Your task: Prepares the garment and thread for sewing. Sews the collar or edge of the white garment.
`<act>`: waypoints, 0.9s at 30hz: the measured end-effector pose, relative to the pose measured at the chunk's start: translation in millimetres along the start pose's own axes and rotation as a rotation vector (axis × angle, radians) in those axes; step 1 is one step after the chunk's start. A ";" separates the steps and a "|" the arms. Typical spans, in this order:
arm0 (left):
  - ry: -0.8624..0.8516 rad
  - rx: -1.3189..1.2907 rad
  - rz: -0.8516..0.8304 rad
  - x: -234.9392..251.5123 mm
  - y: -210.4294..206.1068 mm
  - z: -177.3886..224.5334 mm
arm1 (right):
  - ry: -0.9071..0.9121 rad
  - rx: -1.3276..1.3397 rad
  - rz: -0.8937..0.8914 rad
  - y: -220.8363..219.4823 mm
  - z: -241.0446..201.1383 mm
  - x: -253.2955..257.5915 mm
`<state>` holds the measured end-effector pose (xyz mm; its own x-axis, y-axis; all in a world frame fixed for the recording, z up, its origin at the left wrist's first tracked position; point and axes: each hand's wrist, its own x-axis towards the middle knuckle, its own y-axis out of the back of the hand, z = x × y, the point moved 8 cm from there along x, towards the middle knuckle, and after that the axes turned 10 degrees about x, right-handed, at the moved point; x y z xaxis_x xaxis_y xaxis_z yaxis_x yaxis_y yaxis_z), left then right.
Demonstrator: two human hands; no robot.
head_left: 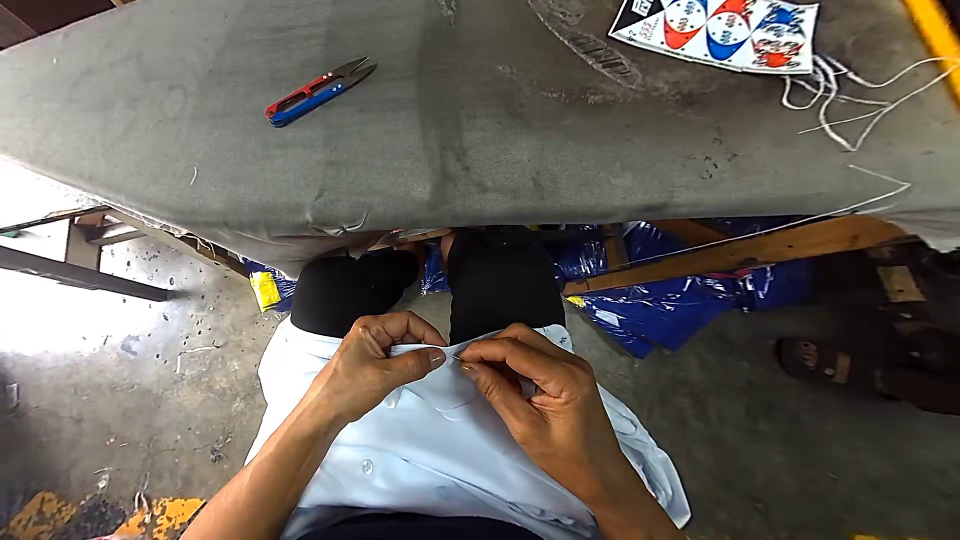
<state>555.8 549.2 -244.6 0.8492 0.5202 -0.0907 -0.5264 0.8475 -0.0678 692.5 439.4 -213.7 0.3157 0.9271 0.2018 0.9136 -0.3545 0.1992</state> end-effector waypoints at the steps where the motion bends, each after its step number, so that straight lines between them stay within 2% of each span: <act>1: 0.000 0.002 -0.001 0.0 0.3 0.2 | 0.001 -0.001 0.000 -0.1 -0.2 0.3; 27: -0.013 -0.025 -0.020 -2.3 -1.7 4.0 | 0.026 0.002 -0.028 -5.1 -5.4 5.8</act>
<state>554.9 547.0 -240.3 0.8600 0.5045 -0.0766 -0.5100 0.8550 -0.0940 688.3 445.9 -208.3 0.2832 0.9332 0.2212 0.9224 -0.3281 0.2035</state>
